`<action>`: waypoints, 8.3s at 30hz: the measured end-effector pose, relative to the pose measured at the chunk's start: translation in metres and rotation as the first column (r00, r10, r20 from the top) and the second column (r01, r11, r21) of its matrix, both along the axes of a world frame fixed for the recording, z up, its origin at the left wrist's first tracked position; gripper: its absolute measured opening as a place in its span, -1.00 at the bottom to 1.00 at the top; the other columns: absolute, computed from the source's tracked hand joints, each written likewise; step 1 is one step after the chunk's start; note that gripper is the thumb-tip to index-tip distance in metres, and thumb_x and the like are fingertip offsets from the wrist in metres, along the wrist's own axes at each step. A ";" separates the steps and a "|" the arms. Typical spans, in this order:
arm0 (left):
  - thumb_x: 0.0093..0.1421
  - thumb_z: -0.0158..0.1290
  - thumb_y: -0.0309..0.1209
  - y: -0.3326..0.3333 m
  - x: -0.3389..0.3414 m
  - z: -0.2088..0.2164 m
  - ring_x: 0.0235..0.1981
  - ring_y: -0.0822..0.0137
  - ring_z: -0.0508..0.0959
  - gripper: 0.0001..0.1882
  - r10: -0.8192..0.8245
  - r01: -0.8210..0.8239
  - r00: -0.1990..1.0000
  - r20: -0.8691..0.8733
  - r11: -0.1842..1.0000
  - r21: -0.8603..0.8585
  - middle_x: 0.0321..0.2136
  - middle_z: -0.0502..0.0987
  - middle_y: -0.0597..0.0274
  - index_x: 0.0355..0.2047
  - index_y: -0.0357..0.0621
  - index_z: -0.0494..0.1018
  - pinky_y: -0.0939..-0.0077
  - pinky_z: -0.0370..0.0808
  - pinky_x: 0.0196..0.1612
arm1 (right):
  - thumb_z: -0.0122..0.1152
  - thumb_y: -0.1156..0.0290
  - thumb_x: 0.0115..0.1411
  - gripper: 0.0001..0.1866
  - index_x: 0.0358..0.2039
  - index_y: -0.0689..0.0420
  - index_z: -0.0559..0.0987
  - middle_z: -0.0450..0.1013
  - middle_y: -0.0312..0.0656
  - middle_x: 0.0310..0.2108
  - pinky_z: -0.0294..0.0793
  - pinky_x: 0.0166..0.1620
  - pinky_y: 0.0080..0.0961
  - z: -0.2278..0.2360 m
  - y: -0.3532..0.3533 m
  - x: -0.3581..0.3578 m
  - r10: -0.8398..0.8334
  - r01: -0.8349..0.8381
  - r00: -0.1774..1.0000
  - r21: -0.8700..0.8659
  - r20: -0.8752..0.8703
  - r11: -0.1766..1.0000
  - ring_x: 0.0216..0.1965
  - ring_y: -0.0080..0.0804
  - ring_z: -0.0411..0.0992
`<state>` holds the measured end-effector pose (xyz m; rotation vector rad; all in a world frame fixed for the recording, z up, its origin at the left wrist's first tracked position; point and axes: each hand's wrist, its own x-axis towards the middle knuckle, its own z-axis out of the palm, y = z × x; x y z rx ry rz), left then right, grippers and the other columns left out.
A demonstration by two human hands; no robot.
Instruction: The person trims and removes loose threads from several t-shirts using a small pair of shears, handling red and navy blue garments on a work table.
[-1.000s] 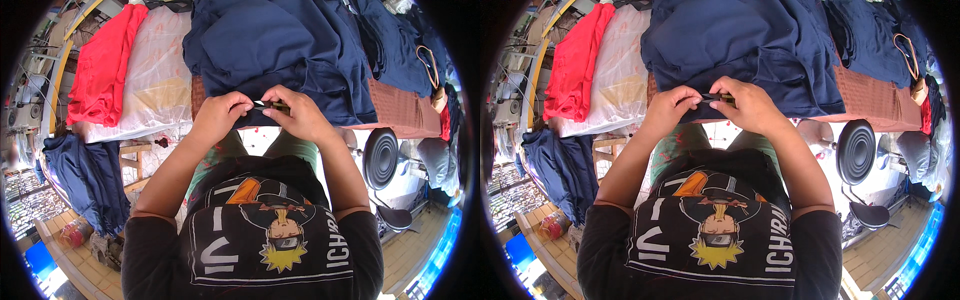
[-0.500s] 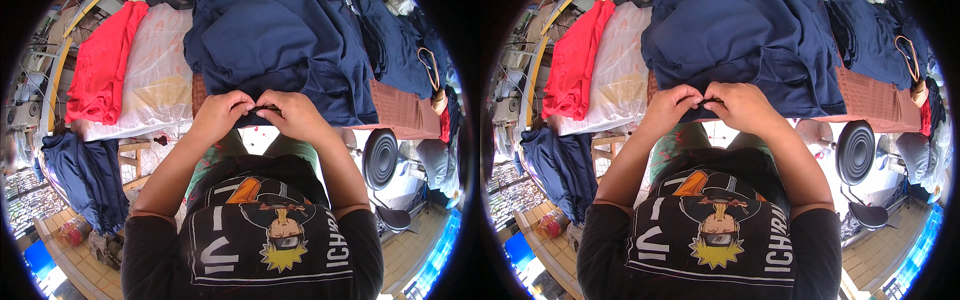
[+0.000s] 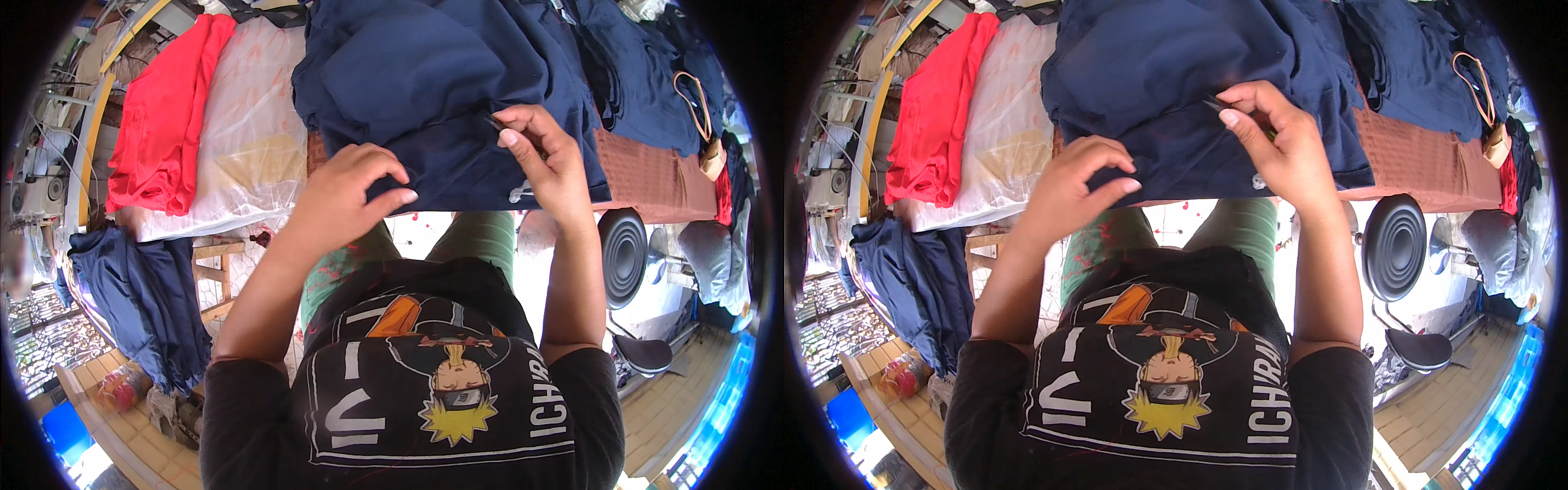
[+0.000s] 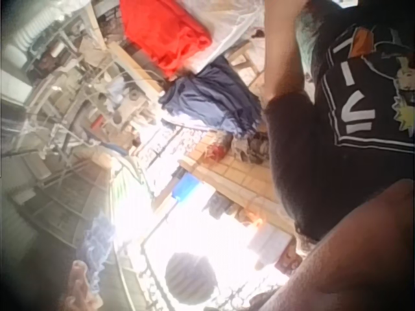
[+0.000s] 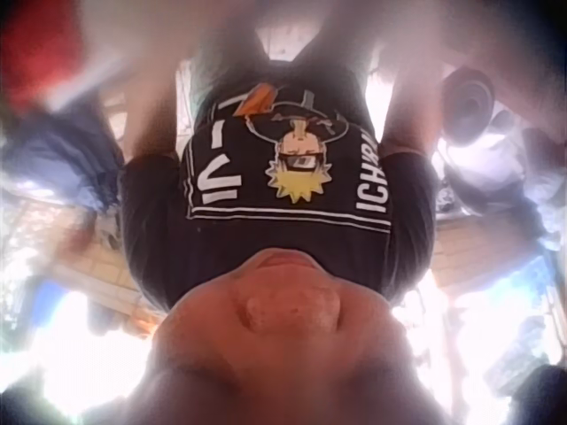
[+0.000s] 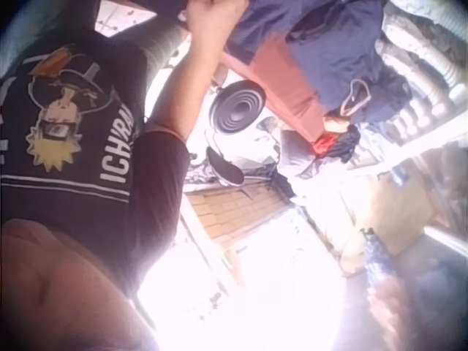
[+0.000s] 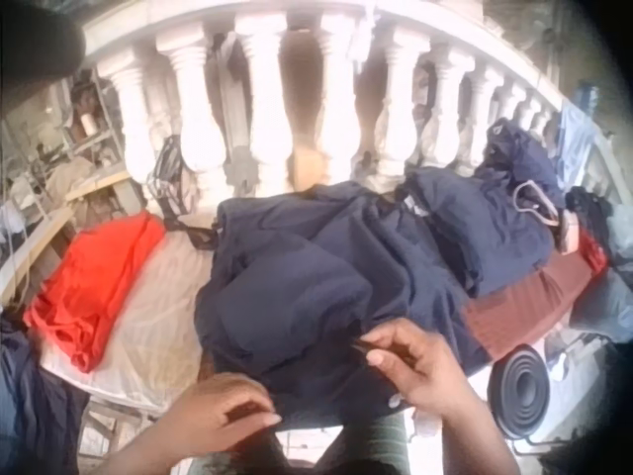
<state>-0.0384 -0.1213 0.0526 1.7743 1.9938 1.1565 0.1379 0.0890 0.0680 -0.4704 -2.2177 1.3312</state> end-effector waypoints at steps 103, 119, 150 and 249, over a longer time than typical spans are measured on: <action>0.34 -0.02 -0.28 0.087 0.021 -0.048 -0.49 0.27 0.60 -0.76 0.254 -0.253 0.964 0.081 0.967 -0.031 -0.46 0.60 0.13 -0.31 -0.21 0.46 0.49 0.48 -0.40 | 0.28 0.45 0.15 -0.75 -0.15 0.20 0.61 0.56 -0.12 -0.26 0.43 -0.07 -0.51 -0.052 -0.003 -0.010 0.072 -0.070 0.997 -0.104 0.018 0.992 -0.21 -0.39 0.50; 0.31 0.06 -0.32 0.089 0.019 -0.034 -0.32 0.54 0.54 -0.78 0.243 -0.195 0.818 0.521 0.970 -0.148 -0.34 0.61 0.26 -0.24 -0.26 0.50 0.64 0.46 -0.26 | 0.37 0.37 0.08 -0.77 -0.26 0.18 0.64 0.57 -0.14 -0.33 0.46 -0.20 -0.52 -0.051 -0.014 -0.022 -0.061 0.076 0.992 -0.140 0.109 0.987 -0.32 -0.41 0.51; 0.32 0.03 -0.29 0.102 -0.001 -0.023 -0.39 0.58 0.38 -0.75 0.107 0.142 0.815 0.569 0.916 -0.376 -0.40 0.47 0.38 -0.23 -0.27 0.46 0.67 0.38 -0.26 | 0.21 0.45 0.14 -0.79 -0.18 0.09 0.51 0.47 -0.12 -0.23 0.46 -0.23 -0.21 -0.034 -0.016 0.008 -0.075 0.031 0.984 0.258 0.162 0.966 -0.25 -0.01 0.48; 0.10 0.24 -0.45 0.056 0.029 -0.030 -0.23 0.31 0.63 -0.68 0.202 -0.201 0.979 0.010 0.979 -0.010 -0.22 0.61 0.17 -0.13 -0.19 0.47 0.49 0.53 -0.13 | 0.30 0.20 0.16 -0.67 -0.31 0.27 0.63 0.52 0.01 -0.49 0.42 -0.33 -0.40 -0.048 -0.001 -0.017 0.004 0.004 0.985 -0.047 0.174 0.999 -0.49 -0.28 0.46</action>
